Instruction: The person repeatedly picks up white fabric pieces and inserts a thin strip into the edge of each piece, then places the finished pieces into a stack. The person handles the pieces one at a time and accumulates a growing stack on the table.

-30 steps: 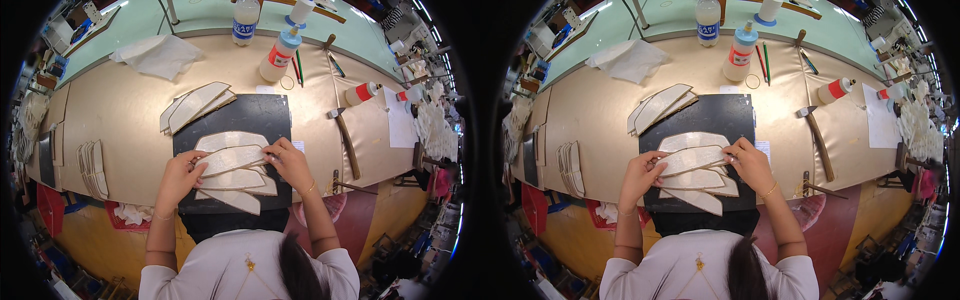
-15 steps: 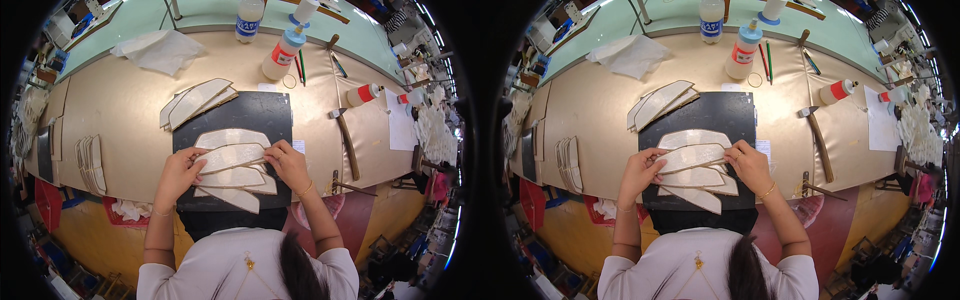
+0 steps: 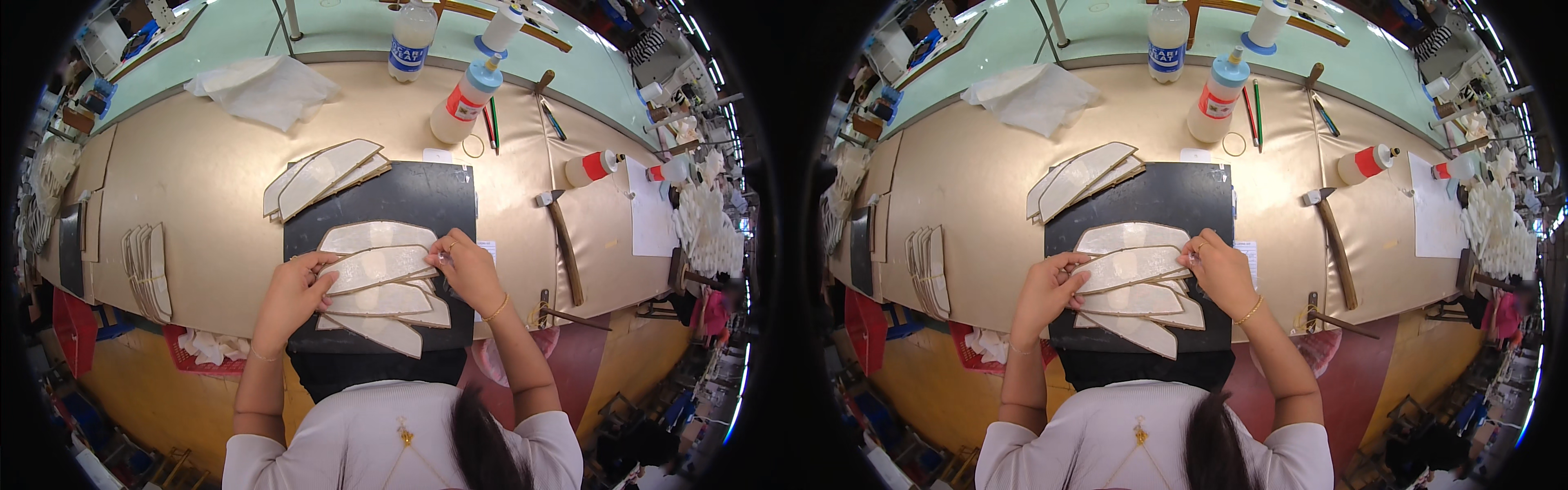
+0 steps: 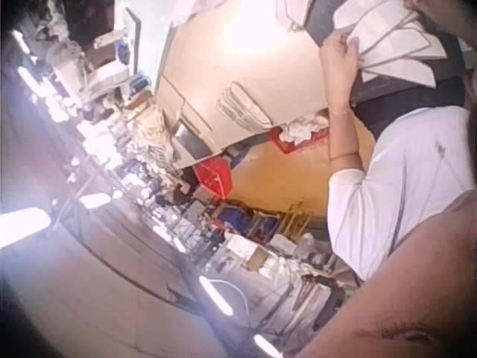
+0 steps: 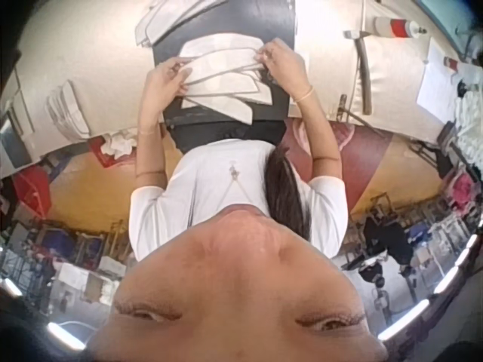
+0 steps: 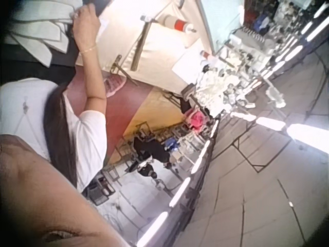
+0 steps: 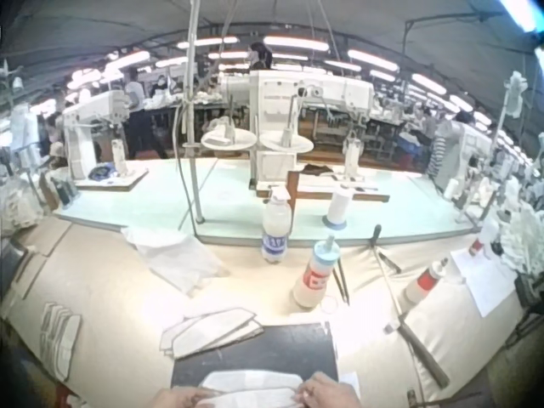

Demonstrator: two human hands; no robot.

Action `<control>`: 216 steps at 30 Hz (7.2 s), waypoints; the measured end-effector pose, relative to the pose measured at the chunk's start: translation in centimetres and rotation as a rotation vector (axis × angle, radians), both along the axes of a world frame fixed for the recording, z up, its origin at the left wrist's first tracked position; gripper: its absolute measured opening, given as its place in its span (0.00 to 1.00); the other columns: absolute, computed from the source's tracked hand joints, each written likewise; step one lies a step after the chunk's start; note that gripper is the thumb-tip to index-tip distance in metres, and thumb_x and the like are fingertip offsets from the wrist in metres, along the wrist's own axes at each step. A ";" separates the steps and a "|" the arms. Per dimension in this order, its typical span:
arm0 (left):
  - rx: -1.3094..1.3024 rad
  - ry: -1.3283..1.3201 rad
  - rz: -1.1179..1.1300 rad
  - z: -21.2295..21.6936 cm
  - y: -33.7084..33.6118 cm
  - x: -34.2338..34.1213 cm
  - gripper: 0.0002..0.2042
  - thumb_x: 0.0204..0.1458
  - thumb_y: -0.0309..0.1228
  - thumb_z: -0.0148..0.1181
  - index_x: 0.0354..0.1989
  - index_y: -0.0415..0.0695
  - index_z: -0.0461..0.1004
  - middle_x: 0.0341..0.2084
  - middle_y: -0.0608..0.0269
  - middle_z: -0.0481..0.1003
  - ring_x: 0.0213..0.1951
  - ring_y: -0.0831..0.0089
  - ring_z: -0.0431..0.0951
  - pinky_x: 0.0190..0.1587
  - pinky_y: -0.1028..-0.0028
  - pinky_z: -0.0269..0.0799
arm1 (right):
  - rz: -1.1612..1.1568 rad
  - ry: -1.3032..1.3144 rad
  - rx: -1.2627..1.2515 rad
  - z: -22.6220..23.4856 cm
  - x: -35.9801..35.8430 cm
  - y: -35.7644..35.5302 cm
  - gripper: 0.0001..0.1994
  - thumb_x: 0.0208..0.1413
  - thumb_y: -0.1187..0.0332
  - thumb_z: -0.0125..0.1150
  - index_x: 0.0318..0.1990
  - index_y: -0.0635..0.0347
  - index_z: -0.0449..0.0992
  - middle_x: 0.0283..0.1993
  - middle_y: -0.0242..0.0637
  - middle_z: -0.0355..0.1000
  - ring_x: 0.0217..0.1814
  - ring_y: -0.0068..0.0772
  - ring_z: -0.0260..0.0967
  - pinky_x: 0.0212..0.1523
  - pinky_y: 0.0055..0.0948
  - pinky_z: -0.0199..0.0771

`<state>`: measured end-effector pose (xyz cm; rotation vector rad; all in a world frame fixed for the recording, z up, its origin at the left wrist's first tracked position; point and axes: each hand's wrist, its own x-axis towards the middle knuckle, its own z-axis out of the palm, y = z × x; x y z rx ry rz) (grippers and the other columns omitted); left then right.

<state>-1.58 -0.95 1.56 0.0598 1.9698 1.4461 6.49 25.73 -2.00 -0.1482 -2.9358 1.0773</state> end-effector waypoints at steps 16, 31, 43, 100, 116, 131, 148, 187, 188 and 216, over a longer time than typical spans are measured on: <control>0.011 -0.029 0.024 -0.5 -0.2 0.0 0.12 0.54 0.23 0.57 0.44 0.31 0.72 0.24 0.60 0.75 0.19 0.80 0.74 0.20 0.81 0.72 | 0.135 0.083 0.142 -0.3 1.7 0.4 0.03 0.53 0.71 0.57 0.32 0.56 0.69 0.32 0.33 0.64 0.25 0.38 0.68 0.20 0.34 0.67; 0.123 -0.162 0.022 -0.5 -0.1 0.1 0.14 0.54 0.24 0.58 0.47 0.30 0.70 0.26 0.61 0.73 0.20 0.80 0.75 0.20 0.83 0.72 | -0.303 0.213 -0.392 -0.6 3.0 2.3 0.05 0.60 0.72 0.53 0.34 0.62 0.67 0.31 0.36 0.66 0.20 0.26 0.67 0.22 0.24 0.67; 0.115 -0.084 0.023 1.0 0.3 0.1 0.11 0.54 0.25 0.59 0.44 0.35 0.72 0.27 0.61 0.74 0.22 0.79 0.76 0.23 0.82 0.73 | -0.241 0.111 -0.515 -0.1 2.1 1.3 0.07 0.60 0.73 0.53 0.39 0.66 0.75 0.28 0.32 0.67 0.23 0.18 0.64 0.26 0.18 0.63; 0.249 0.213 -0.001 1.8 -0.6 4.9 0.13 0.56 0.31 0.57 0.46 0.36 0.74 0.35 0.57 0.77 0.34 0.74 0.79 0.36 0.76 0.74 | -0.066 -0.217 -1.117 1.9 0.8 -9.5 0.04 0.55 0.73 0.59 0.34 0.61 0.70 0.24 0.30 0.67 0.16 0.15 0.58 0.16 0.15 0.55; 0.156 0.534 0.010 1.3 0.2 5.2 0.09 0.51 0.30 0.59 0.38 0.39 0.76 0.30 0.58 0.75 0.30 0.66 0.78 0.35 0.73 0.73 | -0.089 -0.233 -1.153 2.2 0.9 -9.5 0.10 0.57 0.66 0.60 0.31 0.62 0.68 0.22 0.30 0.67 0.18 0.17 0.60 0.20 0.16 0.60; 0.297 0.283 0.011 1.1 -0.1 5.0 0.09 0.55 0.26 0.57 0.40 0.33 0.74 0.32 0.59 0.75 0.33 0.77 0.78 0.35 0.78 0.75 | -0.098 -0.278 -1.168 2.5 0.6 -9.3 0.07 0.56 0.71 0.61 0.31 0.65 0.70 0.27 0.38 0.72 0.17 0.19 0.62 0.18 0.16 0.61; 0.494 -0.078 0.062 -0.2 -0.5 5.1 0.11 0.57 0.28 0.56 0.44 0.33 0.73 0.32 0.61 0.75 0.30 0.78 0.78 0.33 0.78 0.75 | -0.077 -0.302 -1.149 2.1 0.9 -8.7 0.08 0.54 0.71 0.63 0.32 0.66 0.71 0.26 0.38 0.73 0.15 0.19 0.62 0.17 0.17 0.62; 0.048 0.557 -0.099 -0.2 -0.5 6.8 0.17 0.56 0.30 0.51 0.54 0.43 0.70 0.39 0.54 0.73 0.41 0.58 0.76 0.45 0.69 0.72 | -0.090 -0.335 -0.970 2.3 1.1 -9.7 0.11 0.55 0.65 0.63 0.34 0.66 0.75 0.23 0.33 0.72 0.15 0.16 0.62 0.15 0.15 0.57; 0.031 0.559 -0.095 -0.3 -0.5 7.0 0.17 0.56 0.30 0.51 0.55 0.43 0.70 0.40 0.54 0.74 0.42 0.58 0.76 0.45 0.68 0.72 | -0.088 -0.331 -0.961 2.2 1.1 -9.7 0.11 0.55 0.65 0.63 0.34 0.66 0.75 0.23 0.32 0.72 0.14 0.16 0.62 0.15 0.15 0.57; 0.383 -0.218 0.272 -0.7 -1.5 4.9 0.12 0.58 0.29 0.55 0.46 0.33 0.73 0.33 0.60 0.78 0.31 0.79 0.78 0.34 0.80 0.76 | -0.106 -0.368 -0.929 3.3 0.8 -9.3 0.08 0.56 0.68 0.61 0.39 0.63 0.77 0.26 0.28 0.73 0.18 0.10 0.58 0.18 0.13 0.55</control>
